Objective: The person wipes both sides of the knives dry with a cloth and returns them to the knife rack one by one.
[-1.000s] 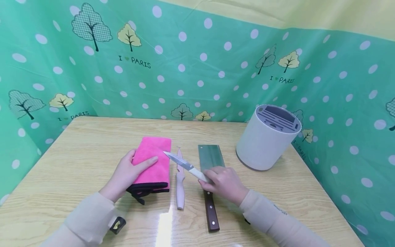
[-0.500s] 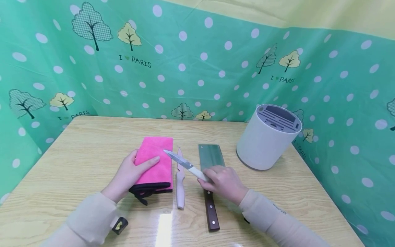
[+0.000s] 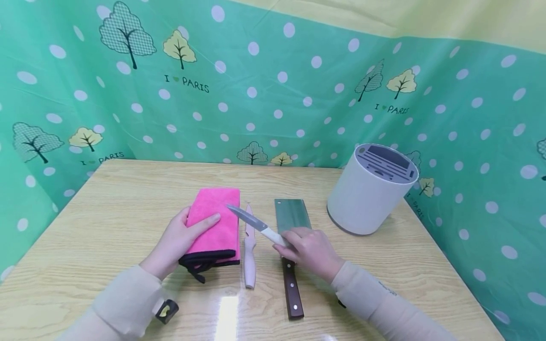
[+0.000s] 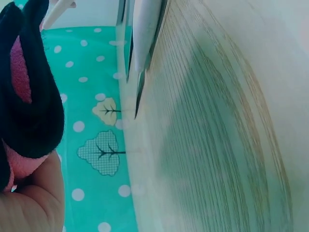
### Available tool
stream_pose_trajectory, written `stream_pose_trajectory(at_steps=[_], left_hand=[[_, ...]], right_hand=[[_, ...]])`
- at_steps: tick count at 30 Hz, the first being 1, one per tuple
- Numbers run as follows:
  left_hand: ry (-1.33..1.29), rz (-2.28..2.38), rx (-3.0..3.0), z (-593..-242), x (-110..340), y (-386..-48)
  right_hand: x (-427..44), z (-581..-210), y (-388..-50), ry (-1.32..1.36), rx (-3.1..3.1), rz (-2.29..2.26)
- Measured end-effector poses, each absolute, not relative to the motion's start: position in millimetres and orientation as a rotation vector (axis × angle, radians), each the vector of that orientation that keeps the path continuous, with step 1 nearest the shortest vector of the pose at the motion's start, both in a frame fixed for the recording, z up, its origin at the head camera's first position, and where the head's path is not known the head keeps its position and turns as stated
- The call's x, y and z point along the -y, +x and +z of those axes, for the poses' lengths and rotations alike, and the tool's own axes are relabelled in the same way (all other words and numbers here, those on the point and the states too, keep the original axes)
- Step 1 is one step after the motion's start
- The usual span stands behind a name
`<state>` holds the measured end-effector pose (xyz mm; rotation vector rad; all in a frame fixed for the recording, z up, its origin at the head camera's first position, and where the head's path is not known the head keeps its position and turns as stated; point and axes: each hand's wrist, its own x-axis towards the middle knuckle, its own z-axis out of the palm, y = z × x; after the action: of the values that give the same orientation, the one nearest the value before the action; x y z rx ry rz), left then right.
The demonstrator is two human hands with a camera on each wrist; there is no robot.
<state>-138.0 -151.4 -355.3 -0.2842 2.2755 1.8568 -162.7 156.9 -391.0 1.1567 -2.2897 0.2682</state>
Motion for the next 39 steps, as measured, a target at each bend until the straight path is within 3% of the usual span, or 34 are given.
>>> stream_pose_trajectory(at_steps=[39], left_hand=[[-0.255,1.853,-2.196,-360.5,145.1,-138.2]], right_hand=[[-152.2,-384.4,-165.1,1.150,2.316,0.296]])
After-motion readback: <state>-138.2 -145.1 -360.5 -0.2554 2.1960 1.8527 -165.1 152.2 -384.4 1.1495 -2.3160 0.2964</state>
